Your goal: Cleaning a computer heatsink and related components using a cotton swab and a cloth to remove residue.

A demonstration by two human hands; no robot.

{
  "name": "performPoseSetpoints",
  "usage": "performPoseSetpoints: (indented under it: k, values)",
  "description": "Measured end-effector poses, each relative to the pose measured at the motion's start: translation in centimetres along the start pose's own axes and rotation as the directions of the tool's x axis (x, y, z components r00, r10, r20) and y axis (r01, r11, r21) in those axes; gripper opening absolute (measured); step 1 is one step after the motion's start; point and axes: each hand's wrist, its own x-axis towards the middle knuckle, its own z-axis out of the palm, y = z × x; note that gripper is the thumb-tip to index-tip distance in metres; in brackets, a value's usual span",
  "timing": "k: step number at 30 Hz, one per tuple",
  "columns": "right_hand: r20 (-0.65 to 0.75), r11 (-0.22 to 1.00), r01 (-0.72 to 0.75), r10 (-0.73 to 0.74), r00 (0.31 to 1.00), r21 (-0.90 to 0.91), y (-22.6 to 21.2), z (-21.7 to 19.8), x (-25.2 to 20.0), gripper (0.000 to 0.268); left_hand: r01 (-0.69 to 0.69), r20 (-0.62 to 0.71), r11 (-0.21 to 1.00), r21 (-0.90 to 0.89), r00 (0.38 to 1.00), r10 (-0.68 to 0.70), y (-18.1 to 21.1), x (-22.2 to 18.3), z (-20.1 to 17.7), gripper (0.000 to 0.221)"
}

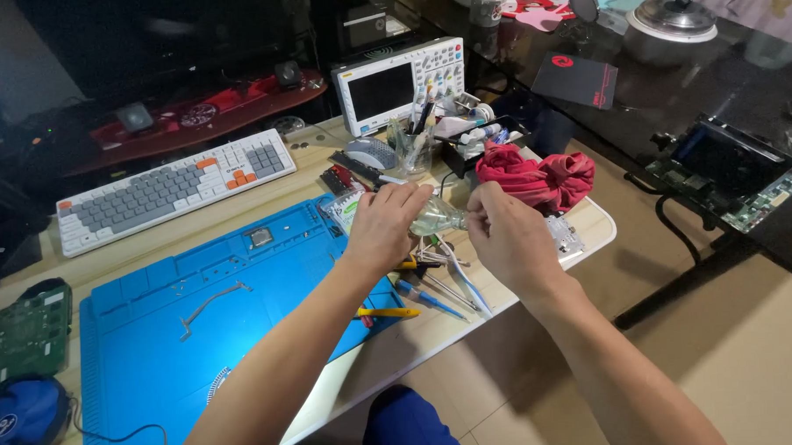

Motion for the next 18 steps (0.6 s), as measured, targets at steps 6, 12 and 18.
performPoseSetpoints:
  k: [6,12,18]
  values:
    - [-0.277,0.986,0.149,-0.125,0.953,0.069,0.7,0.5,-0.2,0.017,0.079,0.085,0.988,-0.136,0.994,-0.068,-0.3,-0.3,0.2,0.088]
    - [-0.498,0.963,0.082,0.058,0.865,0.255,1.4,0.2,-0.2,0.022,0.31,0.173,0.839,-0.447,0.95,-0.259,1.1,0.5,-4.8,0.093]
    - [-0.191,0.424,-0.15,0.66,0.727,0.893,0.7,1.2,-4.2,0.016,0.573,0.298,0.546,-0.611,0.806,-0.512,1.2,0.9,-5.8,0.093]
